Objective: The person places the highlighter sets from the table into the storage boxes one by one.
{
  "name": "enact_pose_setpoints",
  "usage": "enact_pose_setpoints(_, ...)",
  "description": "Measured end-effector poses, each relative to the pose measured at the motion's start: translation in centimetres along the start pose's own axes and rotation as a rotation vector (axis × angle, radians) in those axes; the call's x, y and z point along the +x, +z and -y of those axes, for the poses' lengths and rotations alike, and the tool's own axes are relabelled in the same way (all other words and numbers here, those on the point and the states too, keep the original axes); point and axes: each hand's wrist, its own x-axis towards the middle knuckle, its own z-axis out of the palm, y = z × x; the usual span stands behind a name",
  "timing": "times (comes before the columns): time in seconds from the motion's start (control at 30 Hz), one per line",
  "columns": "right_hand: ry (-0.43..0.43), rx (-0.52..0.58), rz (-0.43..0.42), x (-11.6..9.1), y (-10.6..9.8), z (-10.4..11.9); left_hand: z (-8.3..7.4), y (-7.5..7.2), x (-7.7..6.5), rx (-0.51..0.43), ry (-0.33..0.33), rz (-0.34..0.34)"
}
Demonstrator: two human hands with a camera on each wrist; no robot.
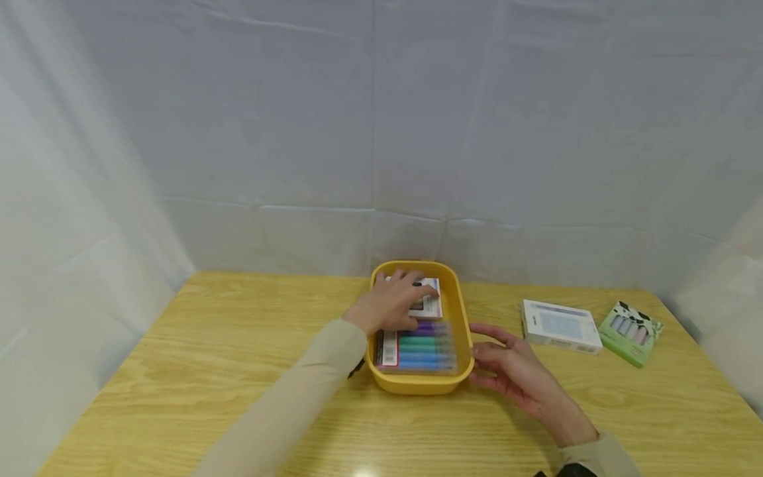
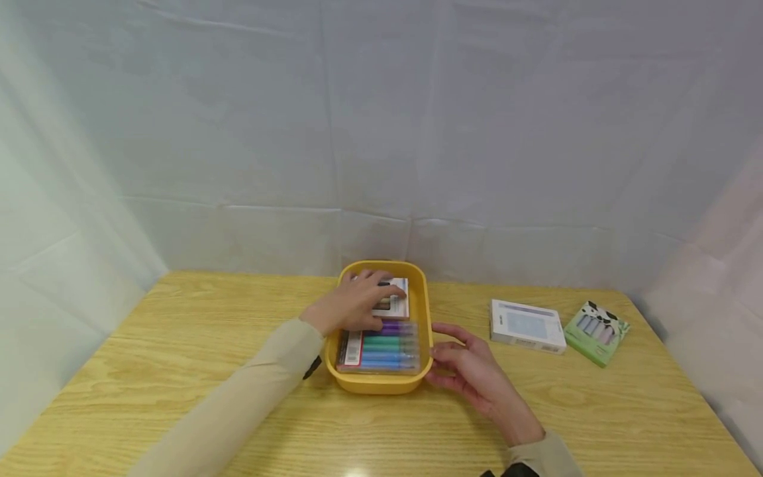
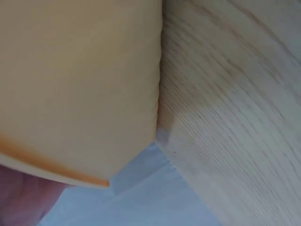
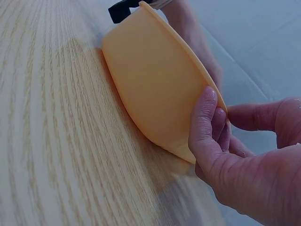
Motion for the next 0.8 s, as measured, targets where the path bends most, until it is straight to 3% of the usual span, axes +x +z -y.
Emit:
enact_pose_setpoints(0.2,-0.002,0.005,0.004,0.0,0.0,0.0,-0.1,0.0,0.3,-0.015,-0.031,0.045)
enact_pose_setpoints(0.5,0.0,0.016,-0.017,0.0,0.0,0.2,-0.1,0.1,0.4,-0.116,-0.041,0.115)
enact_pose_setpoints(0.67,-0.001,0.014,-0.013,0.1,0.0,0.1,0.0,-0.1,0.0,-0.163,-0.011,0.073)
enact_pose_setpoints(0.8,0.003,0.01,-0.016,0.2,0.0,0.1,0.2,-0.3,-0.7,-0.218,0.03,-0.018)
